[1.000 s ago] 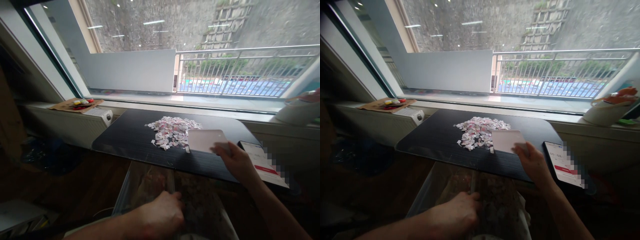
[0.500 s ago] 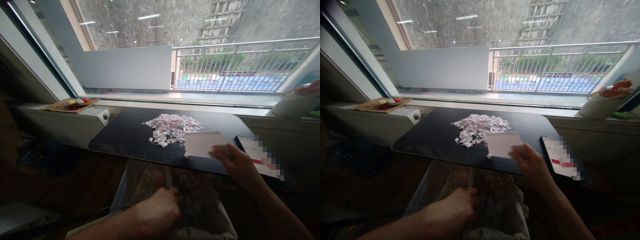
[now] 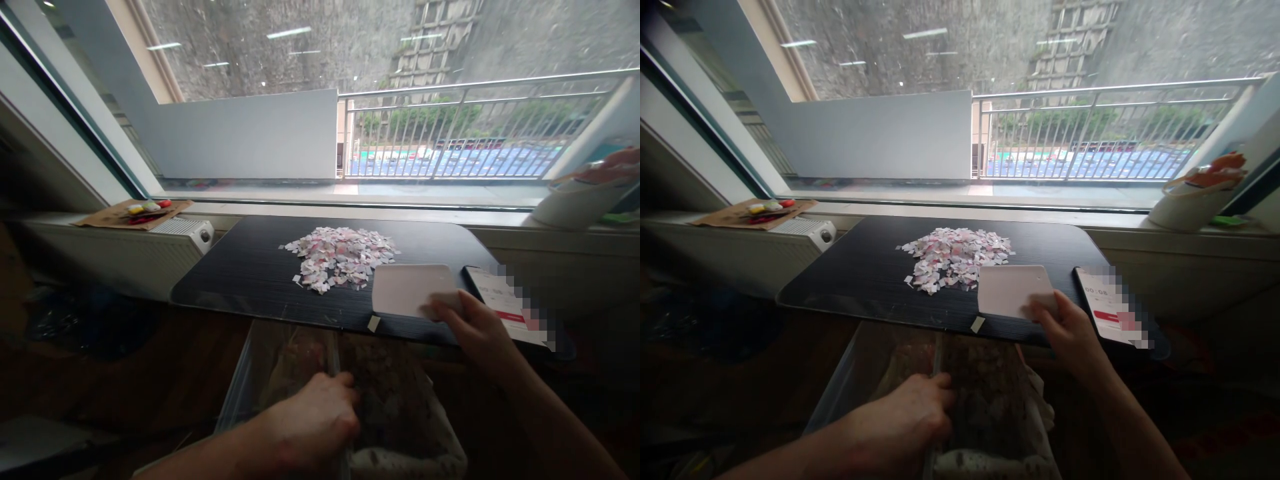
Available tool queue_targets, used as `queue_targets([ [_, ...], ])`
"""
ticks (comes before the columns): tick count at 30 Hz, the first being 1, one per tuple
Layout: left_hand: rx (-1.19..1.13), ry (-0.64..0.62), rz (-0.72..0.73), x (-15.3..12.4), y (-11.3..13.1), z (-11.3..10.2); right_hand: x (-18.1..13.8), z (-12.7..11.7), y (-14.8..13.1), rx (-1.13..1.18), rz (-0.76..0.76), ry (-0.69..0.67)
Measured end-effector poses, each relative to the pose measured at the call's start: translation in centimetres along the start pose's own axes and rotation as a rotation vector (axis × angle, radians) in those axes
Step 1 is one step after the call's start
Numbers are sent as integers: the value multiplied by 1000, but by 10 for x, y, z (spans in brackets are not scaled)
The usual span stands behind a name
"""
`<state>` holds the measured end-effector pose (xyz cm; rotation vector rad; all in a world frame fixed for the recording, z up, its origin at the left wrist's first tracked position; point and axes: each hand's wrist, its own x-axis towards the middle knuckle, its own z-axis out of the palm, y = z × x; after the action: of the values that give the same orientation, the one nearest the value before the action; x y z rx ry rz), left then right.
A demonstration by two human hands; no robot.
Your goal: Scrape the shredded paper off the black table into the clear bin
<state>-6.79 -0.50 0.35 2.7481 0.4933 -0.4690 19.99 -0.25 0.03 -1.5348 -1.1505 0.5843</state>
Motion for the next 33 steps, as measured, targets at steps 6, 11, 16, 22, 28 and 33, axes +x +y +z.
queue_targets([
  [6, 3, -27, -11, 0, 1, -1, -6, -7, 15, 122, 67, -27],
  [11, 3, -18, 8, 0, 1, -1, -7, -13, 12, 140, 97, -51],
  [16, -7, -9, 6, 0, 0, -2, -7, -19, 6, 85, 111, 12],
  [22, 11, -46, 10, 0, 3, -8, 3, -9, 4, 89, 88, 43],
  [28, 14, -52, 16, 1, 6, -6, 23, 9, 6, -53, -48, 63],
  [33, 26, -12, 41, 6, 3, 1, 34, 20, -5, -166, -118, 180],
])
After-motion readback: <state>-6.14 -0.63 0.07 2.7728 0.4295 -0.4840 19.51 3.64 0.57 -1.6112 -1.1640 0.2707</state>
